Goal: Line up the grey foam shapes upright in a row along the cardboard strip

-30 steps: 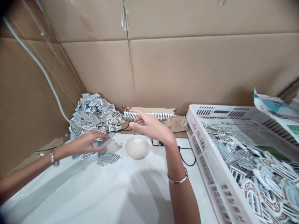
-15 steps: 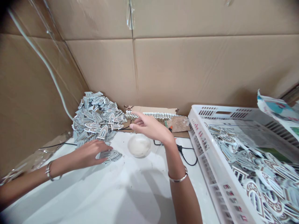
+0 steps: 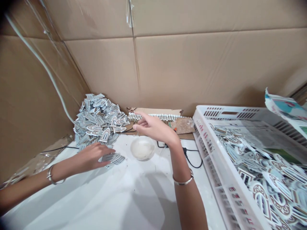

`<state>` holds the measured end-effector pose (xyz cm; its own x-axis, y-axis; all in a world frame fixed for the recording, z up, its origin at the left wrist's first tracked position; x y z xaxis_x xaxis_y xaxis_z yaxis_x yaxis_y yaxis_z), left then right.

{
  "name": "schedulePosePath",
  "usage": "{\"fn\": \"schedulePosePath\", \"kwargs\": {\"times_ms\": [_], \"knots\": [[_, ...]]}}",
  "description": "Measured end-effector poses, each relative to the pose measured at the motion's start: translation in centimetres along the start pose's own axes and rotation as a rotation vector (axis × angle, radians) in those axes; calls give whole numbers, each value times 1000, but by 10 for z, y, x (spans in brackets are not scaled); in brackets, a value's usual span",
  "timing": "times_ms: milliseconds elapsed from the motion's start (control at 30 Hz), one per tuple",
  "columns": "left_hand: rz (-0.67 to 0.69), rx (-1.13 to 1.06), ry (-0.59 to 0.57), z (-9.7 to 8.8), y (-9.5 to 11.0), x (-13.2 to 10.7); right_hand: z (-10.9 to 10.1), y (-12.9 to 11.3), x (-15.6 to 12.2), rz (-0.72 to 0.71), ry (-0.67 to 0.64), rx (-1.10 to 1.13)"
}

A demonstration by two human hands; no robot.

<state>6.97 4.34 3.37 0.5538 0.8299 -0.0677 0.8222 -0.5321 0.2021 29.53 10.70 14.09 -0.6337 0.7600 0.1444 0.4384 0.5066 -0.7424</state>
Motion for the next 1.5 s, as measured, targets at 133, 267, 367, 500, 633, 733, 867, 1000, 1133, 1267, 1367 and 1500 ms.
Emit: {"fn": "schedulePosePath", "kwargs": {"times_ms": [133,267,367,500,633,733,867,1000,1133,1267,1367,1500], "knots": [[0,24,-29,2,3,-3,-2,0,-1,-17,8,3],[-25,-17,-12,-11,-6,-1,-4,0,-2,-29,22,15],[-58,-62,23,-26,-26,20,-5,0,-3,-28,31,22],[-108,101,115,-29,-58,69,-4,-2,-5,-31,21,9],[-201,288,148,-13,-77,107,-4,-4,-6,-49,6,-1],[-198,279,157,-6,-79,117,-8,-3,-7,-51,24,10],[-174,215,128,-11,-83,115,-11,0,-8,-41,30,25],[-122,-203,14,-8,-84,108,-11,1,-8,-45,24,21],[-117,-552,-151,17,-74,99,-12,3,-8,-54,31,26],[-136,-490,-155,33,-63,90,-11,4,-7,-60,33,25],[-117,-285,-110,33,-53,86,-10,3,-6,-55,28,5],[-92,-150,-119,30,-44,83,-6,2,-3,-50,17,-13]]}}
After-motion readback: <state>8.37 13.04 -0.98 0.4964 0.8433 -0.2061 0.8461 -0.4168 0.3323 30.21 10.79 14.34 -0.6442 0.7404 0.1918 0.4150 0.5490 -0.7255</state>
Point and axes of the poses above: each hand's wrist, its own x-axis towards the middle knuckle, its own z-axis out of the palm, y = z × x, the point moved 7 cm from there along x, towards the middle knuckle, and after that the axes turned 9 degrees about -x, right-handed, at the moved point
